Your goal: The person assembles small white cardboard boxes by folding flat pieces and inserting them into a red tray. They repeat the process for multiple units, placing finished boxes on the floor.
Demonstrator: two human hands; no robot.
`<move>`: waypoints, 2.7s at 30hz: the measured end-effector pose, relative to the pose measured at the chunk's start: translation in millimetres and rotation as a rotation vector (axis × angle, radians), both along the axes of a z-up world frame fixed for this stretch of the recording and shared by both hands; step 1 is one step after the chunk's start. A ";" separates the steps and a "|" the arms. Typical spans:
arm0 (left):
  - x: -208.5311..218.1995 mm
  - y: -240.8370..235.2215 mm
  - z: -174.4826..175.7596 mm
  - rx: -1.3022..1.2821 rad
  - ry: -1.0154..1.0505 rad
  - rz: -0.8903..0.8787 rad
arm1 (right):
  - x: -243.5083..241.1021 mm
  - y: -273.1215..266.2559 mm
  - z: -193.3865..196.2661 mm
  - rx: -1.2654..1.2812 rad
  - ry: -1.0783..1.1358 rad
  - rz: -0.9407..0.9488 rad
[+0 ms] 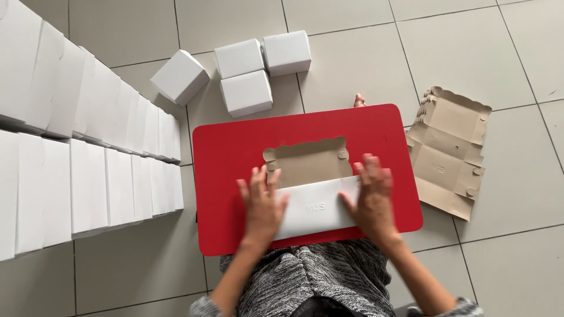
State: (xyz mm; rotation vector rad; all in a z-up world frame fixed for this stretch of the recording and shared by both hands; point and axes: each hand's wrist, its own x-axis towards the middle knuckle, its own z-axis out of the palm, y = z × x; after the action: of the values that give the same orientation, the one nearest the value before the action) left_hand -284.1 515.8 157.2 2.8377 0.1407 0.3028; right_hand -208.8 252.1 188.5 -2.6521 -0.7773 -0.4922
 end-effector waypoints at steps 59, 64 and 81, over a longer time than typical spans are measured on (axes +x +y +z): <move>78.0 13.2 75.0 0.029 -0.305 -0.090 | 67.3 -8.8 21.7 0.480 0.438 -0.145; 69.0 7.9 131.9 -0.167 -0.440 -0.081 | 54.8 -14.4 56.6 0.592 0.460 -0.113; 13.4 -70.8 191.0 -1.281 -0.046 -0.167 | -0.4 19.2 134.0 0.548 -0.264 0.174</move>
State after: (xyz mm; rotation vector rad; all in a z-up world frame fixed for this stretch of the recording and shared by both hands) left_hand -270.8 445.0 348.2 1.5577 0.0488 0.1433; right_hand -209.2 271.4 322.5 -2.0210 -0.7995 -0.8765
